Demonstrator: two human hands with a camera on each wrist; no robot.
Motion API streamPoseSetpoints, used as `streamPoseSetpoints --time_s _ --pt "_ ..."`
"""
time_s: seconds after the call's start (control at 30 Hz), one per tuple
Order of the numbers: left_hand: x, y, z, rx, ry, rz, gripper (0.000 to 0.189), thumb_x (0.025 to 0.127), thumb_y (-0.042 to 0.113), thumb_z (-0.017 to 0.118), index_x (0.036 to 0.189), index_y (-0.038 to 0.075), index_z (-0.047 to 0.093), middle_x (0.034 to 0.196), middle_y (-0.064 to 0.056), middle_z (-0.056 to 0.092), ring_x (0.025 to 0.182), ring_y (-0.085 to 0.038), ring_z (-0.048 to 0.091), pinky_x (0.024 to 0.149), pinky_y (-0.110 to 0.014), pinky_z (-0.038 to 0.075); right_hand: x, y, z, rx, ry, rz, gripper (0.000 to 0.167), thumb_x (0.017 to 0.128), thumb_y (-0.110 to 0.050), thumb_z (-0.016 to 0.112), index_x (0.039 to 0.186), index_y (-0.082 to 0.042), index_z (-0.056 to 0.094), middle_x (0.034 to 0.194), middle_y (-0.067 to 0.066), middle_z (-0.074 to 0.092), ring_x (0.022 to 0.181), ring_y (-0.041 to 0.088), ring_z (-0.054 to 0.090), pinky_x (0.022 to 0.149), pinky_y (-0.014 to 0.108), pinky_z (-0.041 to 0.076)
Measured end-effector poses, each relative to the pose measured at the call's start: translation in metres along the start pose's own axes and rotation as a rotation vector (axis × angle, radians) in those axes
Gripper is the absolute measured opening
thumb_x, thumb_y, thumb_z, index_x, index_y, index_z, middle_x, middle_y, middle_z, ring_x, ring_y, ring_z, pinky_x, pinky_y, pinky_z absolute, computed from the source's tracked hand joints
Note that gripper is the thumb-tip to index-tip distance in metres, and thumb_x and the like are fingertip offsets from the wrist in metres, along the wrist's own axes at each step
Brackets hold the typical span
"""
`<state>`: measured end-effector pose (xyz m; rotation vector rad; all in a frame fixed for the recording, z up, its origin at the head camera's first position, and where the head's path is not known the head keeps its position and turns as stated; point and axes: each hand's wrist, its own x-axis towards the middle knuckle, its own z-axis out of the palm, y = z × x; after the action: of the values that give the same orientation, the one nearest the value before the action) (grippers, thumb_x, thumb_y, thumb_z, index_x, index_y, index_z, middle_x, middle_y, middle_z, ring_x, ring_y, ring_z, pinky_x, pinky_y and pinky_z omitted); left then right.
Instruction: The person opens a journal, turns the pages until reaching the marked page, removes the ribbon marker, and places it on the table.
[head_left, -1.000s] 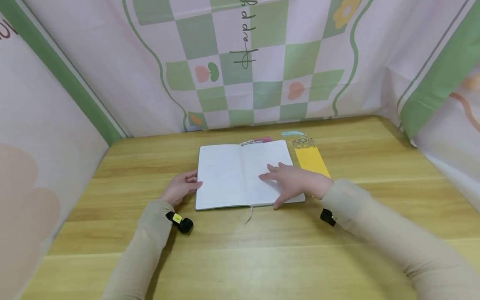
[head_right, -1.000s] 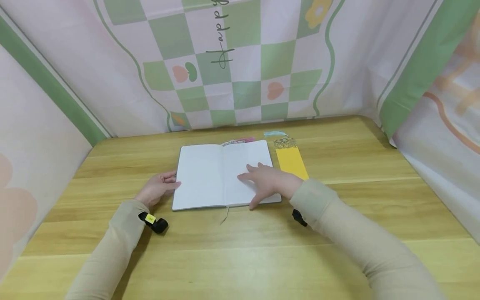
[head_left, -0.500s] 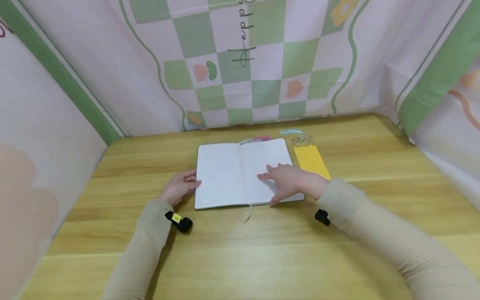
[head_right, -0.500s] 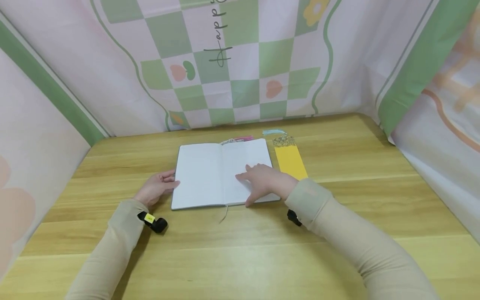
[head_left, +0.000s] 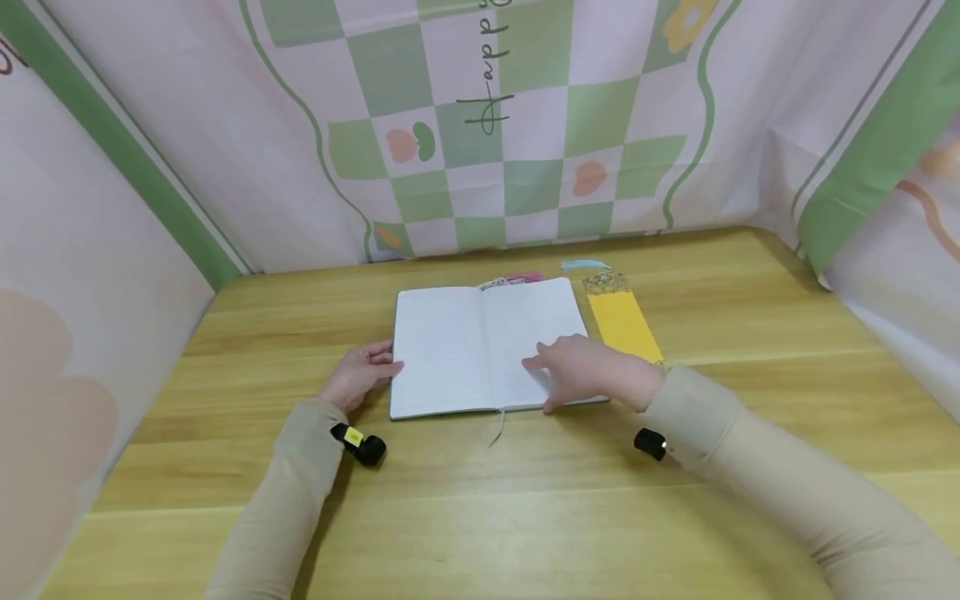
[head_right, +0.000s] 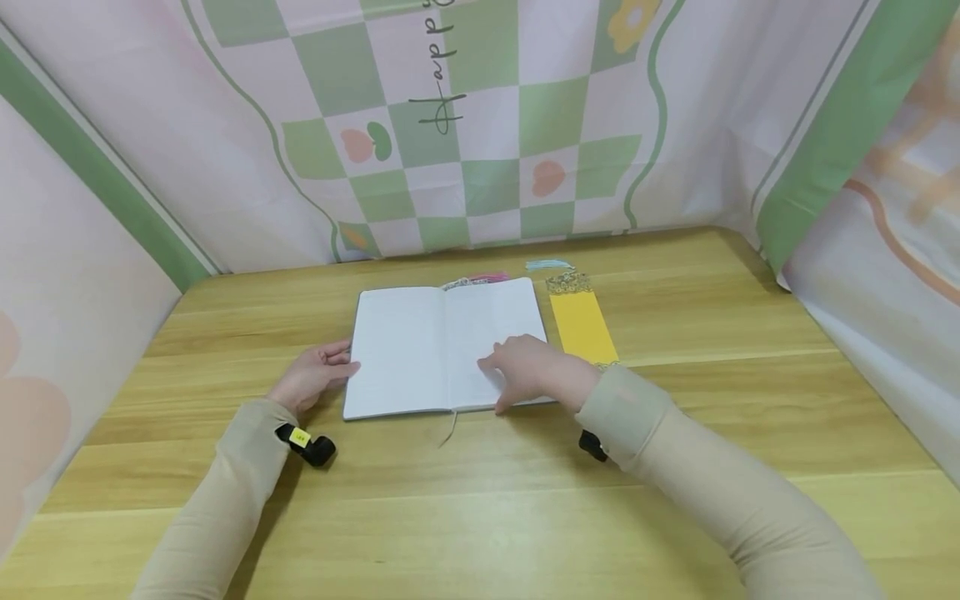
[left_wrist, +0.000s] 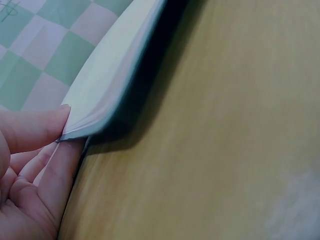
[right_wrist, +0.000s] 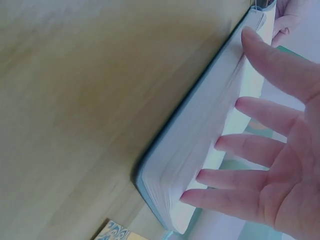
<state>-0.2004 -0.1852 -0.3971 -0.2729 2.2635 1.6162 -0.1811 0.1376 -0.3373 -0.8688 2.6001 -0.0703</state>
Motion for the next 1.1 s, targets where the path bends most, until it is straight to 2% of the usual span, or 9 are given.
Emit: streamPoseSetpoints --time_s 0.23,0.4,0.57,0.63,0.77,0.83,1.0,1.1 --pt "0.0 0.0 0.0 0.003 -0.001 -0.006 0.058 0.091 0.004 0.061 0.144 0.005 0.038 0.105 -0.006 0.058 0.096 -0.013 0.054 0.099 -0.034 0.048 -0.005 -0.001 0.0 -0.021 0.035 -0.02 0.069 0.076 -0.035 0.078 0.135 -0.009 0.053 0.133 0.023 0.052 0.112 0.04 0.054 0.097 0.051 0.045" --pt "0.0 0.0 -0.001 -0.002 -0.011 -0.008 0.057 0.091 0.005 0.061 0.144 0.005 0.038 0.107 -0.006 0.058 0.096 -0.013 0.055 0.1 -0.035 0.048 -0.004 0.001 0.003 -0.06 0.071 -0.065 0.062 0.075 -0.033 0.078 0.128 -0.008 0.059 0.113 0.016 0.064 0.092 0.028 0.061 0.084 0.043 0.052" --pt "0.0 0.001 0.0 -0.006 -0.01 -0.012 0.057 0.092 0.005 0.06 0.144 0.005 0.038 0.109 -0.008 0.058 0.098 -0.014 0.054 0.1 -0.035 0.047 -0.003 0.002 0.003 -0.061 0.086 -0.086 0.054 0.075 -0.033 0.079 0.12 -0.006 0.064 0.095 0.007 0.067 0.076 0.019 0.058 0.072 0.035 0.052" --pt "0.0 0.001 0.0 -0.008 -0.012 -0.01 0.057 0.092 0.005 0.06 0.144 0.005 0.038 0.11 -0.008 0.058 0.099 -0.014 0.054 0.1 -0.035 0.048 -0.004 0.003 0.004 -0.043 0.087 -0.086 0.051 0.076 -0.032 0.078 0.118 -0.007 0.066 0.097 0.008 0.069 0.079 0.021 0.061 0.075 0.036 0.053" --pt "0.0 0.0 0.001 -0.02 -0.016 -0.006 0.057 0.092 0.003 0.06 0.144 0.004 0.037 0.109 -0.007 0.058 0.098 -0.014 0.052 0.098 -0.031 0.049 -0.009 0.008 0.005 -0.001 0.094 -0.115 0.037 0.083 -0.027 0.073 0.114 -0.008 0.069 0.115 0.014 0.067 0.098 0.029 0.064 0.088 0.042 0.053" --pt "0.0 0.0 0.001 -0.023 -0.018 -0.001 0.057 0.092 0.002 0.059 0.144 0.003 0.037 0.109 -0.008 0.059 0.098 -0.013 0.052 0.097 -0.03 0.049 -0.013 0.013 0.006 0.032 0.129 -0.162 0.027 0.086 -0.021 0.069 0.109 -0.007 0.071 0.119 0.015 0.065 0.104 0.03 0.064 0.091 0.043 0.052" --pt "-0.001 0.002 0.001 -0.02 -0.012 0.0 0.057 0.091 0.002 0.06 0.144 0.004 0.038 0.109 -0.008 0.06 0.096 -0.013 0.052 0.094 -0.028 0.05 -0.02 0.029 0.009 0.123 0.296 -0.303 0.011 0.084 -0.007 0.069 0.093 -0.005 0.076 0.098 0.011 0.073 0.091 0.024 0.069 0.08 0.036 0.057" --pt "-0.001 0.002 0.0 -0.015 -0.014 0.0 0.057 0.091 0.003 0.06 0.144 0.004 0.038 0.109 -0.008 0.061 0.095 -0.013 0.052 0.094 -0.028 0.05 -0.024 0.034 0.011 0.126 0.386 -0.305 0.009 0.082 -0.006 0.071 0.089 -0.005 0.076 0.093 0.007 0.074 0.089 0.023 0.069 0.079 0.036 0.057"
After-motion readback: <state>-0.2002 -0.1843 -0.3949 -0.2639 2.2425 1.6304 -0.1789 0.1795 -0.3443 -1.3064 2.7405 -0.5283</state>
